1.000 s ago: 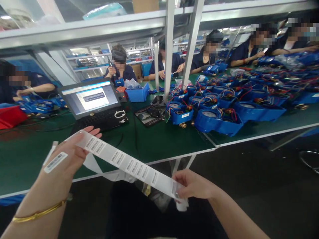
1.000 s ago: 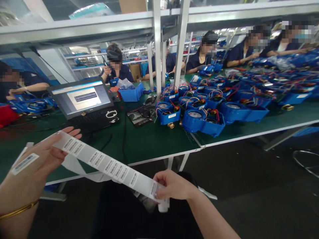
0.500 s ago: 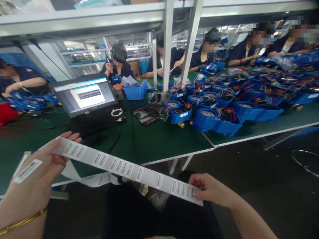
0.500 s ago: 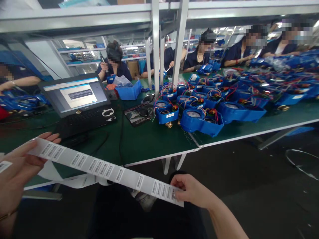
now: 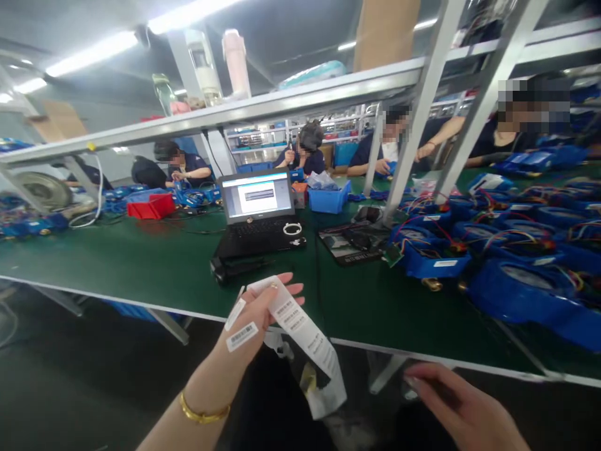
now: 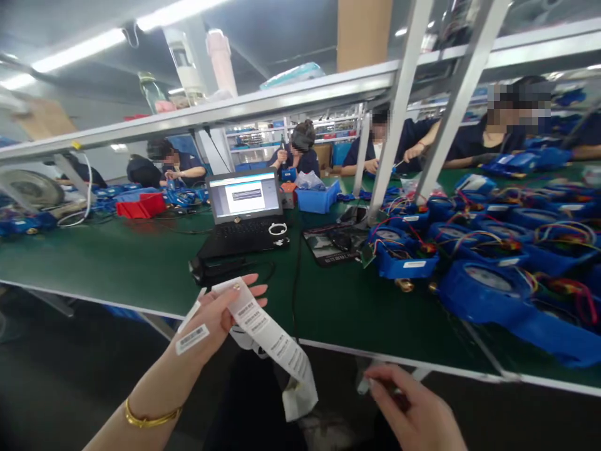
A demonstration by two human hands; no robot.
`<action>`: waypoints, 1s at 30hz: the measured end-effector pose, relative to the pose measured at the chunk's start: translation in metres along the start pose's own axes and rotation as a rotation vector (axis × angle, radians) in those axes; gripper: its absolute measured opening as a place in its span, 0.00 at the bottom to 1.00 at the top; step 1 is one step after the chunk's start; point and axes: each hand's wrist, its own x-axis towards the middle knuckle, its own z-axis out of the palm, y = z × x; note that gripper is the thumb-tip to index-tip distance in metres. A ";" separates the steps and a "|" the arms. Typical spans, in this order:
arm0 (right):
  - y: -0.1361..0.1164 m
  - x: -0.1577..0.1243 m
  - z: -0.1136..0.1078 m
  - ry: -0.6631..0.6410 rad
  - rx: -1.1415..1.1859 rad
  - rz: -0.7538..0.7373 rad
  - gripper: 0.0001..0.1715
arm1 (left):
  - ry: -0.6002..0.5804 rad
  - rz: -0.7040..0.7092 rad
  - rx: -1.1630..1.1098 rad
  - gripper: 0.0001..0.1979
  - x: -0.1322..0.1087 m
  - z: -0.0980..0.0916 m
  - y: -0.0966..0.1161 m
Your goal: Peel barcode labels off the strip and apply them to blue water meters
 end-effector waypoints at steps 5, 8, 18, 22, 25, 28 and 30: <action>-0.116 0.004 0.049 -0.246 0.476 -0.074 0.20 | -0.107 -0.079 -0.024 0.22 -0.010 0.026 -0.023; -0.132 0.001 0.072 -0.329 0.571 -0.049 0.20 | -0.098 -0.047 0.008 0.20 -0.012 0.035 -0.028; -0.146 -0.003 0.077 -0.183 0.602 -0.087 0.14 | -0.114 -0.048 0.017 0.21 -0.017 0.040 -0.036; -0.153 -0.014 0.077 -0.077 0.408 -0.320 0.07 | -0.135 -0.079 0.023 0.22 -0.018 0.044 -0.039; -0.157 -0.024 0.073 0.055 0.330 -0.575 0.05 | -0.156 -0.115 0.021 0.21 -0.022 0.046 -0.042; -0.159 -0.028 0.058 -0.010 0.337 -0.659 0.05 | -0.168 -0.128 0.007 0.20 -0.023 0.047 -0.044; -0.156 -0.024 0.045 -0.021 0.402 -0.548 0.06 | -0.180 -0.164 -0.023 0.19 -0.022 0.046 -0.045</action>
